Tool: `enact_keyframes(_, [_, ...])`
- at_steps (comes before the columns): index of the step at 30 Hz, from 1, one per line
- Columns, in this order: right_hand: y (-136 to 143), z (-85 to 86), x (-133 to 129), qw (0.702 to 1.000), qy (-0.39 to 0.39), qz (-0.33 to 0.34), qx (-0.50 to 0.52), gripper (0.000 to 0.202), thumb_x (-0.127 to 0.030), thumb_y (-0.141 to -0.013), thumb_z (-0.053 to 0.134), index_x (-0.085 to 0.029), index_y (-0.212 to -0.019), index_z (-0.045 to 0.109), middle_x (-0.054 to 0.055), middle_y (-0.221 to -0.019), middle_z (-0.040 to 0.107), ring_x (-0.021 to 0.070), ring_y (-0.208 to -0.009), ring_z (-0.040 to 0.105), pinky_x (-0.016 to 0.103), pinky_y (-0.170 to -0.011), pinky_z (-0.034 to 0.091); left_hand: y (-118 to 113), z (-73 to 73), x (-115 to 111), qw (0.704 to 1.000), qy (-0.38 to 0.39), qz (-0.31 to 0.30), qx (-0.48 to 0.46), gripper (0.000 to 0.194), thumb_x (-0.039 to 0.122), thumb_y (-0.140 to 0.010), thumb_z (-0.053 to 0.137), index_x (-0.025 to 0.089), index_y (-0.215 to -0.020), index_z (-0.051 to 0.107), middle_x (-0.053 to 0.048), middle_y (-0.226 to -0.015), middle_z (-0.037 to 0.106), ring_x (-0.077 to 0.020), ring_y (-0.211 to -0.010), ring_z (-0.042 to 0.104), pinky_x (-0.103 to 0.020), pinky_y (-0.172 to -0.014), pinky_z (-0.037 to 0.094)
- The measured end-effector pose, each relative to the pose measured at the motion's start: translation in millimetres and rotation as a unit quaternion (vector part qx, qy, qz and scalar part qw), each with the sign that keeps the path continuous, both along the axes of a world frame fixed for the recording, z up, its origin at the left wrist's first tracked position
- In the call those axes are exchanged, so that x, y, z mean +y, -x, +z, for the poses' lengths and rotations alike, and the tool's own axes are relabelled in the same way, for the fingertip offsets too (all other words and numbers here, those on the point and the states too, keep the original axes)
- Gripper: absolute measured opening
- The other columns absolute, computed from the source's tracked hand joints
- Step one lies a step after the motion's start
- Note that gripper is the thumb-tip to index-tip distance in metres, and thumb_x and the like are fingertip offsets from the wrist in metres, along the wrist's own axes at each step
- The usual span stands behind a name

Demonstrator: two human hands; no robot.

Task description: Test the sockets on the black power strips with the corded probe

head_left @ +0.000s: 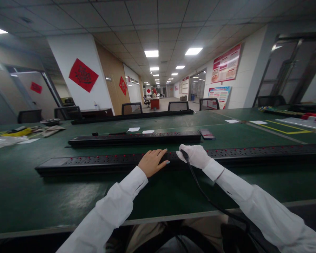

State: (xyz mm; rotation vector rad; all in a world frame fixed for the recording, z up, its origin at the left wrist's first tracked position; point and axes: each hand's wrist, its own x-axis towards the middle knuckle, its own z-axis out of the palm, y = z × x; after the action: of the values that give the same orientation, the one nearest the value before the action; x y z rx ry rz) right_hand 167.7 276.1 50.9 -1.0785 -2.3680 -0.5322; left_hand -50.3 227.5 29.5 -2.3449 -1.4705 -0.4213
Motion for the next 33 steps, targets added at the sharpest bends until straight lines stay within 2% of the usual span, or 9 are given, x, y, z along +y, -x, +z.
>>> enact_keyframes(33, [0.4, 0.2, -1.1, 1.0, 0.0, 0.007, 0.007, 0.032, -0.044, -0.086, 0.032, -0.023, -0.08, 0.055, -0.001, -0.059, 0.061, 0.0104, -0.051, 0.051, 0.021, -0.05, 0.021, 0.1, 0.7, -0.1, 1.0, 0.004, 0.0, 0.001, 0.053, 0.051, -0.087, 0.028, 0.019, -0.129, 0.033, -0.007, -0.116, 0.053, -0.0202, -0.102, 0.051, -0.034, -0.086, 0.038])
